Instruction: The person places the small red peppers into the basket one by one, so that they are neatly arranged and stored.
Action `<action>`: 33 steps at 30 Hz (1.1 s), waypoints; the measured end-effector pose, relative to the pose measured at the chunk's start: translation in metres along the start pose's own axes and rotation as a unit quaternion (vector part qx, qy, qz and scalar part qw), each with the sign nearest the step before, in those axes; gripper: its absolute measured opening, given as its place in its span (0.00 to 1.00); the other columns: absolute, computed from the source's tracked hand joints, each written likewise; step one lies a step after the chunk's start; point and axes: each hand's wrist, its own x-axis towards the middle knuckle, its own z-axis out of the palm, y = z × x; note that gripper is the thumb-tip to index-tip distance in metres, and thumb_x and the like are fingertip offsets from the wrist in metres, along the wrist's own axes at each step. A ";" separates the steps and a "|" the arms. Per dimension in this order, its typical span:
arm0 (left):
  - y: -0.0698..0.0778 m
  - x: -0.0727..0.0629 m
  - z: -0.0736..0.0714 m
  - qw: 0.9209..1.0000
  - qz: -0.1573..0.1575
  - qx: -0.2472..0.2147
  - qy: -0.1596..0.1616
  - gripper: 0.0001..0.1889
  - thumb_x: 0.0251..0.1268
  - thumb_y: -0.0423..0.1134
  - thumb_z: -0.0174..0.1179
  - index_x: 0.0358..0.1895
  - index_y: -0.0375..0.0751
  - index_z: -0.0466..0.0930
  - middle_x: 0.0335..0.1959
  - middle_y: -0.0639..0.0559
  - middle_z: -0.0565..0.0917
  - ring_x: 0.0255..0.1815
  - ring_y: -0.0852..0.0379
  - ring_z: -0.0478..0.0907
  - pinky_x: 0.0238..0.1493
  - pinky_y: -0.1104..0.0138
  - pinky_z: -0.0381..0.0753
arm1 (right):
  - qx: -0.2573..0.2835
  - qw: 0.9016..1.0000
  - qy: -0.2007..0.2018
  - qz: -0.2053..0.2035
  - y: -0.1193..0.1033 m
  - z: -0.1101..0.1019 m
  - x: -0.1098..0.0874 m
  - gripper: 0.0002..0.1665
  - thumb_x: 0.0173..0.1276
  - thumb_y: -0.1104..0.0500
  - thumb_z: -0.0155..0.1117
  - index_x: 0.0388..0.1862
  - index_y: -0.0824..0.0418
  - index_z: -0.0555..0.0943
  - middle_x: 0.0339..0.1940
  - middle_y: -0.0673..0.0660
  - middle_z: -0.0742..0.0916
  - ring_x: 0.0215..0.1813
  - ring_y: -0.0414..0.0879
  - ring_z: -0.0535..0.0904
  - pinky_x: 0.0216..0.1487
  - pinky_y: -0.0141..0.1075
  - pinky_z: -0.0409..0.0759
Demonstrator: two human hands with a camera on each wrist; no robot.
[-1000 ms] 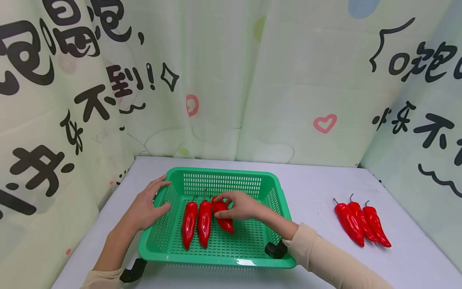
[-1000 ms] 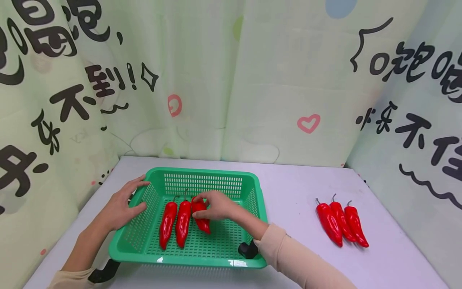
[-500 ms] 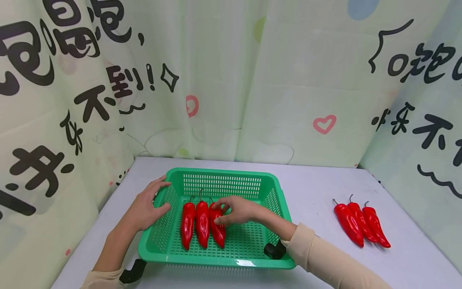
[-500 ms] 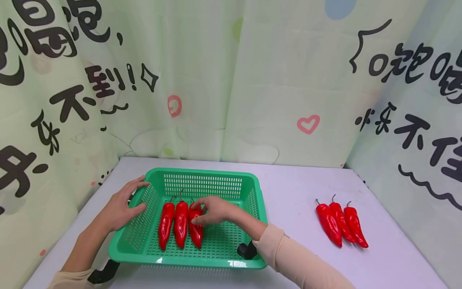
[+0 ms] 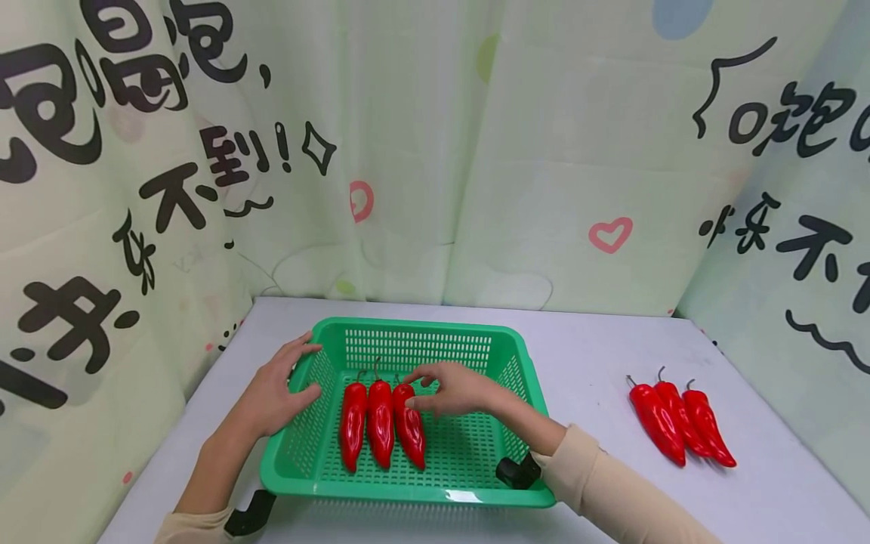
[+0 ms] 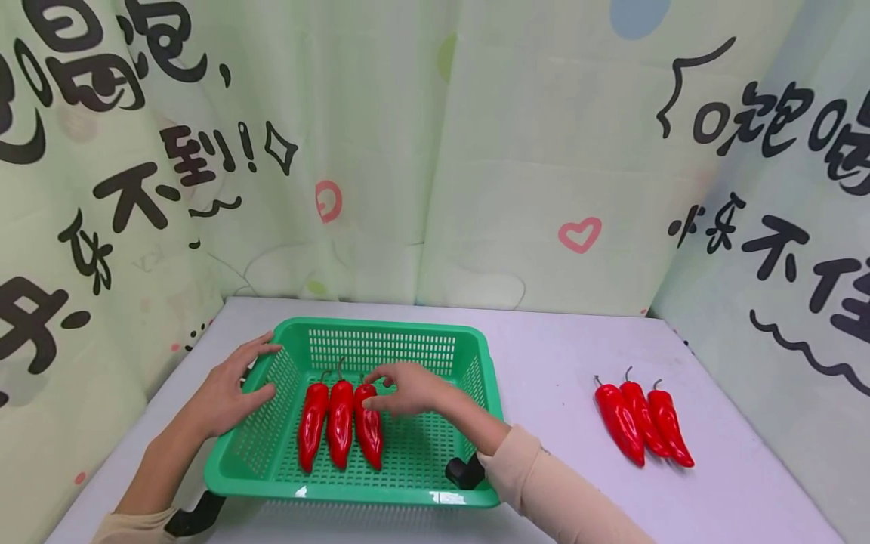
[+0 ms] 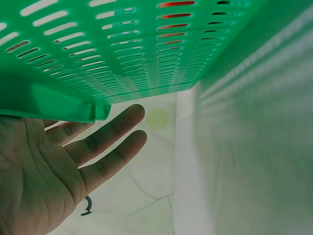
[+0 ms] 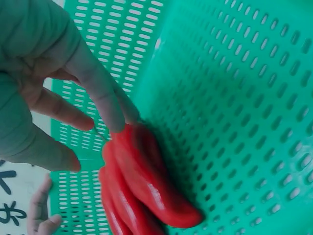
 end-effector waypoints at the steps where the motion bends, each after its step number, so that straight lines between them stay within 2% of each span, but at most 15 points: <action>1: 0.000 0.000 0.000 1.000 0.001 0.000 0.000 0.29 0.64 0.36 0.60 0.70 0.36 0.71 0.79 0.38 0.62 0.64 0.33 0.75 0.55 0.44 0.79 | -0.005 1.000 0.008 -0.004 -0.001 -0.002 -0.001 0.25 0.72 0.53 0.67 0.65 0.59 0.81 0.59 0.64 0.84 0.35 0.49 0.88 0.39 0.37 0.83; 6: 0.000 -0.001 0.001 1.000 0.002 -0.002 -0.001 0.29 0.64 0.36 0.60 0.70 0.35 0.71 0.79 0.38 0.62 0.63 0.33 0.76 0.54 0.45 0.79 | -0.018 0.998 0.061 -0.023 -0.007 -0.008 -0.007 0.26 0.71 0.51 0.67 0.65 0.58 0.81 0.60 0.63 0.85 0.48 0.52 0.87 0.46 0.41 0.84; 10: 0.000 -0.001 0.001 1.000 0.001 -0.002 0.000 0.29 0.64 0.36 0.59 0.70 0.35 0.71 0.79 0.38 0.62 0.63 0.34 0.76 0.54 0.45 0.79 | -0.014 0.995 0.087 -0.035 -0.010 -0.012 -0.011 0.26 0.72 0.50 0.67 0.66 0.58 0.80 0.62 0.61 0.84 0.53 0.54 0.86 0.48 0.41 0.85; 15: -0.001 -0.001 0.001 1.000 0.002 0.000 0.001 0.29 0.64 0.37 0.59 0.70 0.36 0.71 0.79 0.39 0.62 0.63 0.35 0.76 0.55 0.45 0.78 | -0.011 0.993 0.110 -0.045 -0.013 -0.021 -0.016 0.28 0.73 0.49 0.66 0.68 0.58 0.78 0.64 0.60 0.84 0.52 0.53 0.86 0.45 0.40 0.84; 23: 0.000 0.001 0.000 1.000 0.002 0.000 0.002 0.29 0.64 0.36 0.59 0.69 0.36 0.72 0.79 0.39 0.62 0.62 0.35 0.77 0.54 0.46 0.78 | 0.004 0.989 0.143 -0.037 -0.019 -0.033 -0.027 0.29 0.73 0.48 0.66 0.70 0.55 0.77 0.64 0.61 0.83 0.49 0.49 0.85 0.40 0.37 0.83; 33: 0.002 0.000 -0.001 1.000 -0.004 -0.001 -0.001 0.29 0.64 0.36 0.59 0.70 0.36 0.71 0.79 0.39 0.62 0.62 0.35 0.77 0.53 0.46 0.79 | 0.030 0.982 0.179 -0.042 -0.024 -0.040 -0.046 0.31 0.72 0.47 0.67 0.71 0.55 0.77 0.67 0.54 0.83 0.51 0.49 0.86 0.41 0.37 0.84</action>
